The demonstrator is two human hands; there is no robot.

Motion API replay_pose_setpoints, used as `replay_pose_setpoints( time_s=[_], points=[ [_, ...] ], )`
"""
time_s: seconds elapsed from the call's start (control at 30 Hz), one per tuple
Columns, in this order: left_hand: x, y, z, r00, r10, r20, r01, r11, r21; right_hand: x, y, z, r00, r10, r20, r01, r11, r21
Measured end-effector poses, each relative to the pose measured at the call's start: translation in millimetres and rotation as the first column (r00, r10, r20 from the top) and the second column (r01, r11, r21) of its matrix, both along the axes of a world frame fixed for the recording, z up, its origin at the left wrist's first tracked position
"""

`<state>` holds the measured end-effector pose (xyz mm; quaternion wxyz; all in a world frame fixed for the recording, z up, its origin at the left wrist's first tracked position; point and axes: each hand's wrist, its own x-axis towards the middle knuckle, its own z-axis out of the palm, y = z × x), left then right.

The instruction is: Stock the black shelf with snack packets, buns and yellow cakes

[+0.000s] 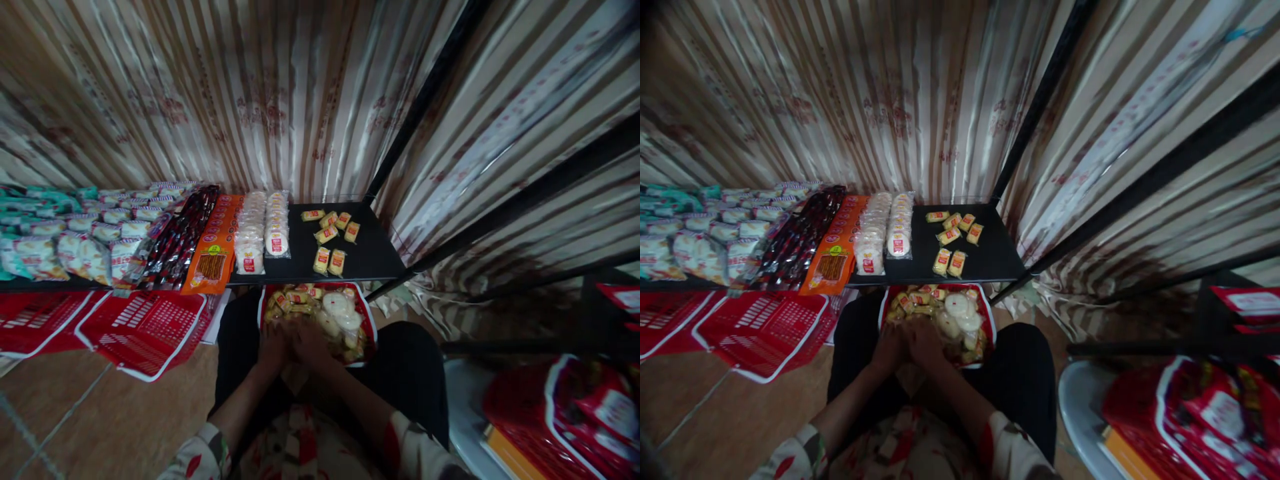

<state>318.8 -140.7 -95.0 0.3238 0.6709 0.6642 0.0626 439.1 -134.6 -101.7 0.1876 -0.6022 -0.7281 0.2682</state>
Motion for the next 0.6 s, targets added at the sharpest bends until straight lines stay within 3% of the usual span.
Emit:
replay_pose_setpoints(
  time_s=[0.1,0.2,0.3,0.47,0.6],
  points=[
    [0,-8,-8.7,0.997,-0.02,-0.077,0.012,0.995,-0.1,11,-21,-11,0.978,0.153,0.14,-0.147,0.988,-0.05],
    [-1,-9,-14.0,0.994,-0.038,-0.102,0.024,0.991,-0.129,17,-30,-17,0.965,0.201,0.167,-0.198,0.98,-0.036],
    [-2,-8,-15.8,0.996,-0.023,-0.092,0.012,0.992,-0.124,18,-31,-22,0.972,0.176,0.154,-0.175,0.984,-0.025],
    [-7,-6,-10.1,0.982,0.184,-0.05,-0.186,0.982,-0.044,17,-28,-29,0.991,0.101,0.093,-0.098,0.994,-0.039],
    [-11,-4,-0.6,0.963,0.264,-0.052,-0.268,0.96,-0.079,20,-26,-39,0.998,0.058,0.037,-0.057,0.997,-0.047]
  ],
)
